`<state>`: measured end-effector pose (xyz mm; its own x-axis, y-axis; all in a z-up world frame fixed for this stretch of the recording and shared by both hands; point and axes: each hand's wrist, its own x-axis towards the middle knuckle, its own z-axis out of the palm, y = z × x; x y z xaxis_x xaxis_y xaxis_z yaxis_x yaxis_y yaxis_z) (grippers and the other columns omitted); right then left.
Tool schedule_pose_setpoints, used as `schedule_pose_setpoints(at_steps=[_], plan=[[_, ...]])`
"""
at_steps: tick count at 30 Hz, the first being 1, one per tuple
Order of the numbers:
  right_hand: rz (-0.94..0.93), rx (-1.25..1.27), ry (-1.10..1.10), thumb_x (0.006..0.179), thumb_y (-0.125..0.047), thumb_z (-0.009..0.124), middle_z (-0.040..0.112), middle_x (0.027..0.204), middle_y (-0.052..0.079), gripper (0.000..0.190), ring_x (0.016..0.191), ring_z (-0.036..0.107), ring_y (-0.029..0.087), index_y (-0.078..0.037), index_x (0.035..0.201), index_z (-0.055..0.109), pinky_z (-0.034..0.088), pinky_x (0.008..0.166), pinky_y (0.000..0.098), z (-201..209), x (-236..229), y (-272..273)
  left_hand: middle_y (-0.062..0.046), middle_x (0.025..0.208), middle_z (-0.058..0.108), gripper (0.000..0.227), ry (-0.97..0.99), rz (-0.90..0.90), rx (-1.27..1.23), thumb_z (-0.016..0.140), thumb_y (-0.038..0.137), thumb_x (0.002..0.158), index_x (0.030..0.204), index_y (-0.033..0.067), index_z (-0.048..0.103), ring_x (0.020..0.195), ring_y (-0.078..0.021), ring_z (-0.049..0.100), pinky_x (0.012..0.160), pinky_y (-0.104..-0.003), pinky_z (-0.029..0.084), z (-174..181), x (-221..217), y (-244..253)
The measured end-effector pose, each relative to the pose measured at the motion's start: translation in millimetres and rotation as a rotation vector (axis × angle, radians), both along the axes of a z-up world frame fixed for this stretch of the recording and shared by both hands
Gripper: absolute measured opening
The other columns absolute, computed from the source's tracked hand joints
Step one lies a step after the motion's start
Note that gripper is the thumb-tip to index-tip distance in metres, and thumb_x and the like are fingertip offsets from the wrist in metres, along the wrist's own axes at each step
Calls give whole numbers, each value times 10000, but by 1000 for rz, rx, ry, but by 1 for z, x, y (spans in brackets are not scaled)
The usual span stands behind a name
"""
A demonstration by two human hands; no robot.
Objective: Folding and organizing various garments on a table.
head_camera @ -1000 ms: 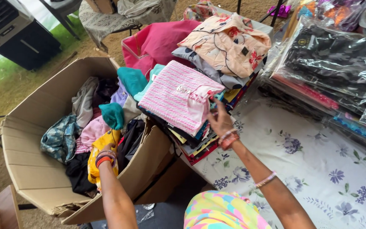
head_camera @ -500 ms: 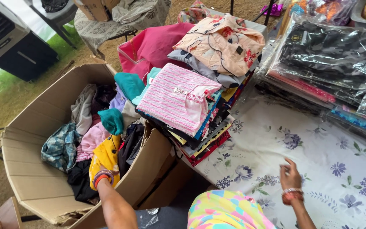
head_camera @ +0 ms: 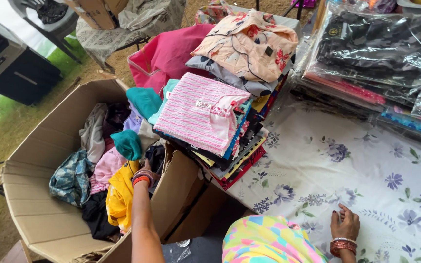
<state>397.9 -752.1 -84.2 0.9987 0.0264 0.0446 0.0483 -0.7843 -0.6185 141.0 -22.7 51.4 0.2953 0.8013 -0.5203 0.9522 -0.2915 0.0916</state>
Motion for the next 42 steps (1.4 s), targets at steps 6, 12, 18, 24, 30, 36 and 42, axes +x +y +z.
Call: schedule_pose_setpoints(at_steps=[6,12,18,24,30,36,42], plan=[[6,-80,-37,962,-245,683,605,1130,108,367,989,616,221,-149,1317,692,538,963,394,-5,0,1,-60,1436,601,445,1191,-401,-595,581,346,896,1310,257,716,1290,-316,582,1089,-464,469,-75,44,45],[-2,-87,10,949,-248,695,609,1120,97,361,967,627,215,-150,1297,695,552,929,386,3,2,1,-164,1339,672,355,-56,-254,126,597,385,988,1222,147,721,1254,-374,628,1039,-445,513,-21,-18,45],[26,-25,95,916,-237,724,613,1121,117,398,922,655,219,-131,1298,683,583,846,368,18,9,2,-204,1188,640,309,-769,89,720,473,261,1161,1246,18,642,1092,-331,608,1020,-407,432,30,-85,70],[111,120,88,893,-211,736,621,1108,127,407,924,668,231,-115,1285,679,590,851,360,4,16,-13,-101,1189,720,439,-2020,743,-370,640,420,1093,1257,13,664,1024,-235,708,972,-370,575,150,-81,-40],[206,277,303,894,-211,728,711,1123,100,409,967,709,222,-133,1290,658,602,852,370,10,34,-17,-132,1194,700,349,-2050,304,-634,592,323,1092,1236,7,632,1096,-266,704,1025,-411,572,201,-43,-160],[447,460,508,906,-200,716,732,1147,73,393,1000,724,228,-147,1289,646,614,851,371,50,29,26,-164,1166,699,220,-1878,-303,-1200,571,98,1021,1170,-46,646,1141,-287,674,1055,-411,523,182,24,-237],[676,776,538,924,-228,682,684,1236,78,473,1141,668,188,-126,1373,572,571,975,351,159,19,38,-199,1229,706,377,-1451,-759,-1442,607,120,903,1166,-138,686,1210,-302,658,1079,-380,488,236,144,-396]])
